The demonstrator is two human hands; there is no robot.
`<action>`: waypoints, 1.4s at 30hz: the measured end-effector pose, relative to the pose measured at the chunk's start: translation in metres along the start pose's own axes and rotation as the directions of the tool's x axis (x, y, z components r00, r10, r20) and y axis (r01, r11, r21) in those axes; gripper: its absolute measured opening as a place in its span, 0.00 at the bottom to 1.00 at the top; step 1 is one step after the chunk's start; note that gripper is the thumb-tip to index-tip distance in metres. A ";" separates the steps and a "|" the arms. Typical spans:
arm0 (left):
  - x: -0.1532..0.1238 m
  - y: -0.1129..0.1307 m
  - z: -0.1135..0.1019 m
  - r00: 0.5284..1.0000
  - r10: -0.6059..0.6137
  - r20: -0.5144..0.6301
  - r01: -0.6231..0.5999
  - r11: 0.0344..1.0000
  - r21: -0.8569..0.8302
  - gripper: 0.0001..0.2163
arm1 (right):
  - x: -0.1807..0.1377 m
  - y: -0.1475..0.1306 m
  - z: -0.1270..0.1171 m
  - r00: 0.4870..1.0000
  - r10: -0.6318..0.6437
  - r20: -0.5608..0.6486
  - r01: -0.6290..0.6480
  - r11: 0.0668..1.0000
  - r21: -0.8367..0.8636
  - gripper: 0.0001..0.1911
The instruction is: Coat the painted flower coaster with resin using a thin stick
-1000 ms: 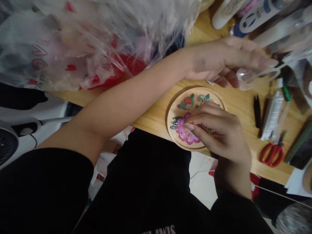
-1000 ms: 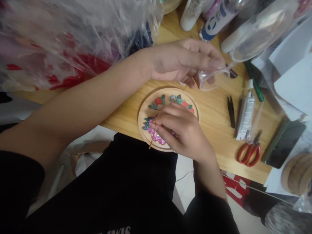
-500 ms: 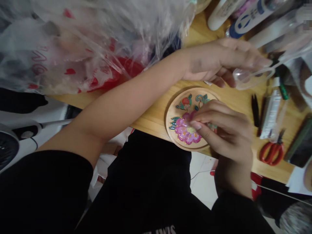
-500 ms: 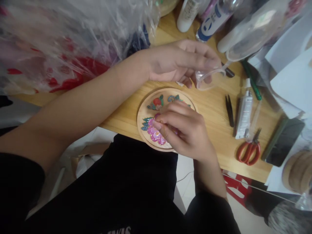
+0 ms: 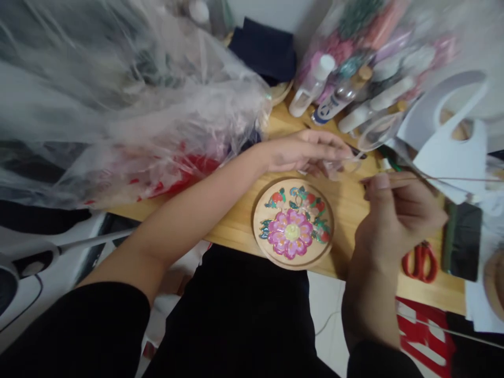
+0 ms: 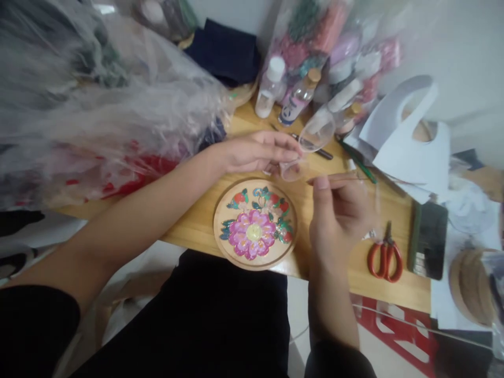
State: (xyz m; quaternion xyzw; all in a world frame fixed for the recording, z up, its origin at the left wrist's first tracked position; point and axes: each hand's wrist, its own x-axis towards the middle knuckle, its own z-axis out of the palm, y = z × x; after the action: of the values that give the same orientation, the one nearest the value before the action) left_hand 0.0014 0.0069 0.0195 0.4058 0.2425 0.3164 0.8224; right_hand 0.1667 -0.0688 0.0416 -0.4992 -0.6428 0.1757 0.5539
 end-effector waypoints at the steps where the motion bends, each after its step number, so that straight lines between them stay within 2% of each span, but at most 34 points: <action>1: 0.000 -0.001 -0.001 1.000 0.011 0.003 -0.011 1.000 -0.007 0.06 | 0.000 0.001 0.000 1.000 -0.029 0.005 0.029 0.999 -0.043 0.10; 6: 0.002 -0.004 -0.005 0.999 0.014 0.042 -0.014 1.000 -0.014 0.11 | -0.001 0.002 -0.001 0.982 -0.166 0.094 0.186 0.943 -0.277 0.10; 9: 0.002 -0.005 -0.006 0.998 0.029 0.051 -0.028 0.999 -0.030 0.13 | 0.001 -0.001 -0.001 0.972 -0.177 0.156 0.222 0.909 -0.352 0.10; 12: 0.002 -0.005 -0.006 0.998 0.035 0.059 -0.033 0.999 -0.037 0.13 | 0.001 -0.003 0.000 0.972 -0.155 0.177 0.208 0.917 -0.341 0.10; 15: 0.001 -0.004 -0.005 0.998 0.033 0.055 -0.031 0.999 -0.037 0.13 | 0.000 -0.001 0.001 0.977 -0.099 0.187 0.150 0.948 -0.280 0.11; 22: 0.001 -0.004 -0.005 0.998 0.031 0.053 -0.029 0.998 -0.048 0.12 | -0.002 0.007 0.001 0.986 0.134 0.102 -0.125 0.988 -0.089 0.12; 28: 0.002 -0.005 -0.005 0.999 0.018 0.049 -0.016 0.999 -0.032 0.11 | 0.003 0.003 0.000 0.978 0.209 0.026 -0.210 0.964 0.163 0.13; 31: 0.002 -0.005 -0.005 0.999 0.021 0.041 -0.020 0.999 -0.026 0.12 | 0.005 0.000 -0.004 0.976 0.196 0.095 -0.216 0.923 0.319 0.12; 33: 0.002 -0.004 -0.004 0.999 0.019 0.027 -0.019 1.000 -0.012 0.11 | 0.004 -0.004 -0.008 0.970 0.109 0.219 -0.185 0.913 0.364 0.10; 34: 0.001 -0.003 -0.003 1.000 0.017 0.017 -0.017 1.000 -0.002 0.10 | 0.003 -0.006 -0.010 0.949 0.043 0.313 -0.161 0.919 0.360 0.09; 35: 0.001 -0.002 -0.002 1.000 0.016 0.005 -0.016 1.000 0.009 0.09 | 0.003 -0.009 -0.012 0.907 -0.027 0.420 -0.131 0.931 0.342 0.07; 36: 0.000 0.000 0.000 1.000 0.013 -0.008 -0.013 1.000 0.019 0.08 | 0.002 -0.012 -0.013 0.843 -0.089 0.530 -0.099 0.944 0.316 0.06; 38: -0.002 0.002 0.002 1.000 0.000 -0.026 0.001 0.999 0.034 0.07 | 0.001 -0.017 -0.012 0.682 -0.175 0.710 -0.024 0.965 0.262 0.05; 40: -0.004 0.003 0.003 1.000 -0.001 -0.021 0.002 0.999 0.035 0.06 | 0.000 -0.020 -0.009 0.558 -0.220 0.800 0.055 0.972 0.229 0.05; 42: -0.004 0.003 0.003 1.000 0.011 0.000 -0.011 0.999 0.037 0.06 | -0.001 -0.021 -0.004 0.491 -0.260 0.832 0.122 0.966 0.230 0.04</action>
State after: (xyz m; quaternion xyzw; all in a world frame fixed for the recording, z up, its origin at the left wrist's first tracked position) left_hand -0.0011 0.0040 0.0242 0.4223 0.2462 0.3165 0.8129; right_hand 0.1607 -0.0802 0.0585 -0.2329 -0.8687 0.3807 0.2147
